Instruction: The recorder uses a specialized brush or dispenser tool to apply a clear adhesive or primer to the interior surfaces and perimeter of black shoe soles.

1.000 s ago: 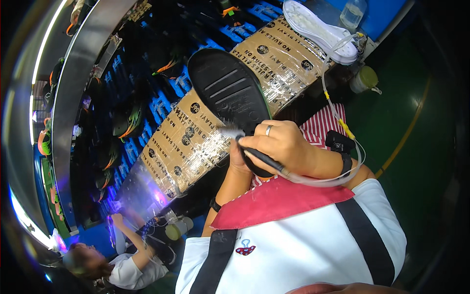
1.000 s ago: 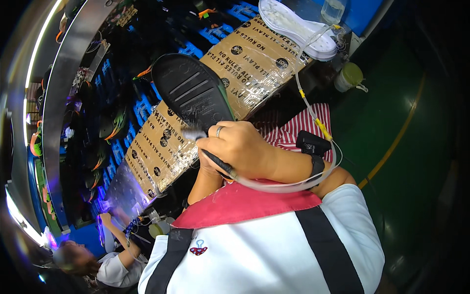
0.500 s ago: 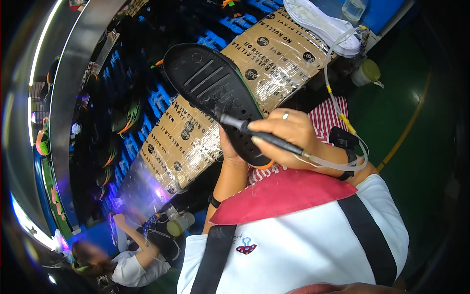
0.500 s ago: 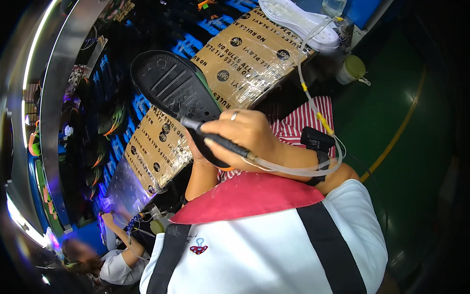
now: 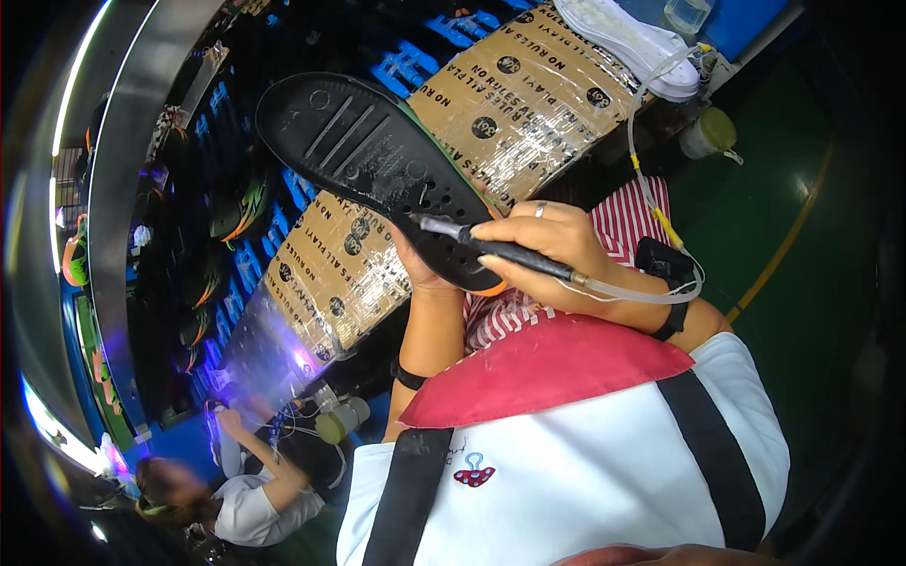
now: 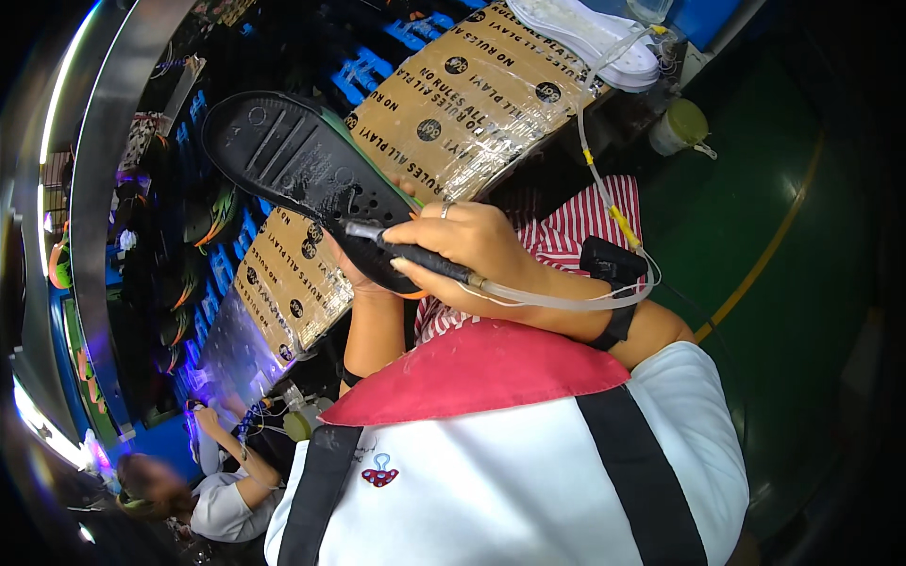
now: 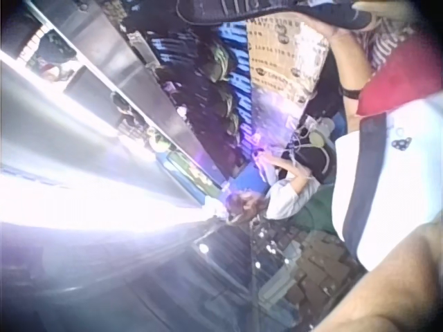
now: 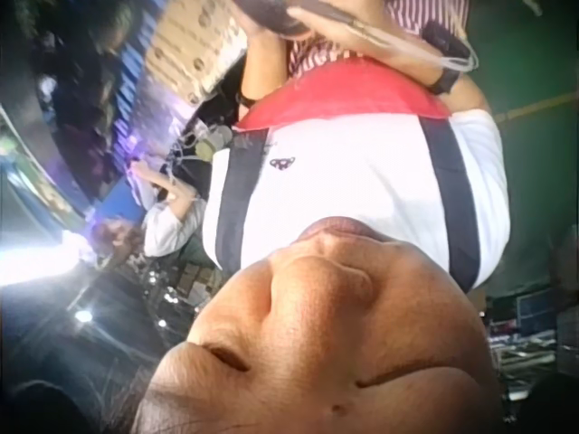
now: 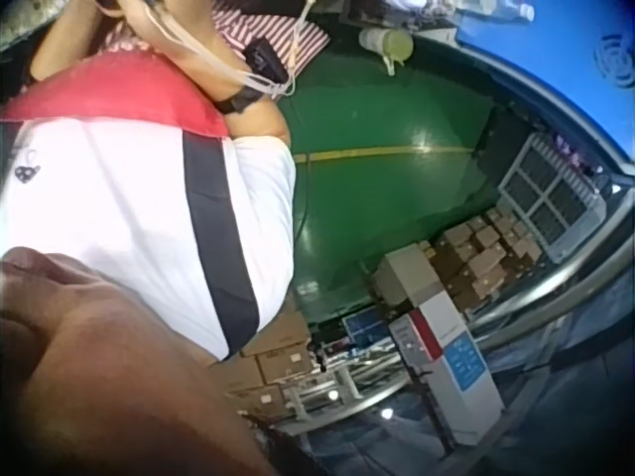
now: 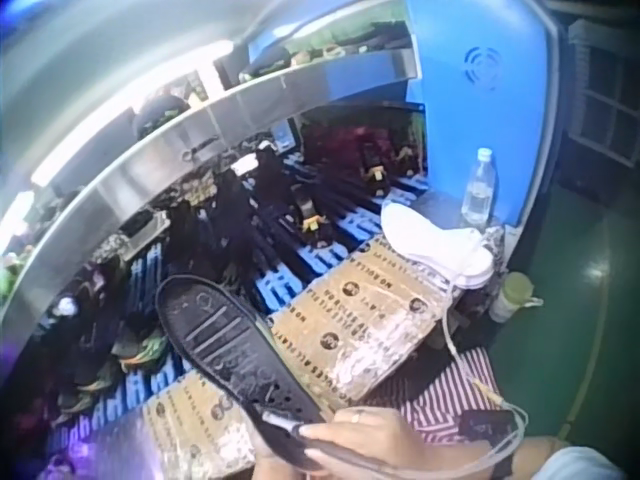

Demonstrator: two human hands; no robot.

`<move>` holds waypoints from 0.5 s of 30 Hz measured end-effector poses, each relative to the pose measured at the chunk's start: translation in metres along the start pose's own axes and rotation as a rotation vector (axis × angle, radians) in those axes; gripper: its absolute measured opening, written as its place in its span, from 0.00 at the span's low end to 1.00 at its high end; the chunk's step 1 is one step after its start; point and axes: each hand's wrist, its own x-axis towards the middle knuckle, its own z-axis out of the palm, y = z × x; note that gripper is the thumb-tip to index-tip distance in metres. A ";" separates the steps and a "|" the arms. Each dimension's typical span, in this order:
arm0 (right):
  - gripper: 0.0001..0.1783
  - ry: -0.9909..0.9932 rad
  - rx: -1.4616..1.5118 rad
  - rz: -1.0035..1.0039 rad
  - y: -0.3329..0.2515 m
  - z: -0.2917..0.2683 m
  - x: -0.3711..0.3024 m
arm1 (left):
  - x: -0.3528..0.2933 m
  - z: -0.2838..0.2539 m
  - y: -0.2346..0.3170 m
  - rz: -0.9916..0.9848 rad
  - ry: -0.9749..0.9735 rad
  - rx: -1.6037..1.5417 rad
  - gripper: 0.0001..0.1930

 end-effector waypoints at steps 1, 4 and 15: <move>0.15 -0.002 0.002 0.000 -0.001 0.002 -0.001 | 0.001 0.001 0.001 0.016 0.002 0.002 0.40; 0.13 -0.203 -0.009 -0.048 -0.005 0.007 -0.003 | 0.005 -0.001 0.004 0.036 -0.046 -0.013 0.39; 0.14 -0.352 0.287 0.171 -0.003 0.000 -0.001 | 0.009 -0.007 0.026 0.036 -0.108 -0.126 0.40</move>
